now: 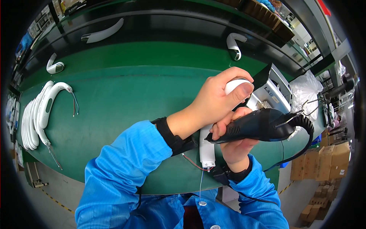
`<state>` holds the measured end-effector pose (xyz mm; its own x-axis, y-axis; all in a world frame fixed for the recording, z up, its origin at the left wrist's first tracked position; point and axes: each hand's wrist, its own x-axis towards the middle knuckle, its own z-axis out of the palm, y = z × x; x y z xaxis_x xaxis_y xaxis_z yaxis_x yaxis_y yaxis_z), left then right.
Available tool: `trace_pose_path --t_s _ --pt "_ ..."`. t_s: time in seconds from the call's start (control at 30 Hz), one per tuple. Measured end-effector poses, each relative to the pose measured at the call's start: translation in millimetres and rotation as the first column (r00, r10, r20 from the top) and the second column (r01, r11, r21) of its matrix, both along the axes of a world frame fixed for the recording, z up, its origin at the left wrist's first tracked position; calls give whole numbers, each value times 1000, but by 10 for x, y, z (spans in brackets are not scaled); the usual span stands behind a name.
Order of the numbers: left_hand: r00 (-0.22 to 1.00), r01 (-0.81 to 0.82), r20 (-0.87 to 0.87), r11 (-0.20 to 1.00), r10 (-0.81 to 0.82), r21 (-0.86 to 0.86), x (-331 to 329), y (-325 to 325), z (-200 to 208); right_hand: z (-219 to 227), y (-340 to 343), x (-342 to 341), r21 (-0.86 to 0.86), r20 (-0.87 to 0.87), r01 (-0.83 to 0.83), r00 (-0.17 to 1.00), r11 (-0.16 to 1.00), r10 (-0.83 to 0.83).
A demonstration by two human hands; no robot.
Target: Assembling white plastic curved handles on a factory production line using a handheld tool.
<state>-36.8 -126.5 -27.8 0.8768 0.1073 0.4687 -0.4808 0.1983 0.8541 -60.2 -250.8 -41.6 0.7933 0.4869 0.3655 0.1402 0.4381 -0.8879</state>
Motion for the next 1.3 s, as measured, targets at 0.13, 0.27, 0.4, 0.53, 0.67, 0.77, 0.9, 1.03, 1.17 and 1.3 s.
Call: trace_pose_path --t_s 0.13,0.27,0.4,0.53,0.67,0.77,0.9,1.03,1.17,1.3 --pt "994 54 -96 997 -60 -59 16 20 4 9 21 47 -6 -15 -22 1000 1000 22" --pt "988 -138 111 920 104 368 42 184 94 -28 1 49 130 -28 -51 998 990 55" --pt "882 -434 260 462 393 774 -29 545 299 319 -252 132 341 180 167 954 925 -239" --pt "666 -685 248 445 704 576 321 1055 255 266 -431 360 315 168 254 933 914 -317" --pt "511 -681 85 343 855 647 606 1486 58 203 -343 408 282 199 263 925 923 -324" --pt "737 -368 -88 508 670 779 826 1639 -321 137 -320 408 226 145 272 940 935 -309" --pt "752 -364 -96 532 652 765 1024 1967 -273 120 -311 428 187 199 252 937 949 -288" --pt "499 -368 226 -31 837 929 982 2986 -340 107 -280 404 161 128 288 942 944 -309" --pt "369 -116 350 -331 861 936 802 3642 -606 88 -255 375 135 131 302 939 944 -320" --pt "454 70 244 -307 857 949 632 3557 -316 80 -215 354 138 108 314 938 939 -330"
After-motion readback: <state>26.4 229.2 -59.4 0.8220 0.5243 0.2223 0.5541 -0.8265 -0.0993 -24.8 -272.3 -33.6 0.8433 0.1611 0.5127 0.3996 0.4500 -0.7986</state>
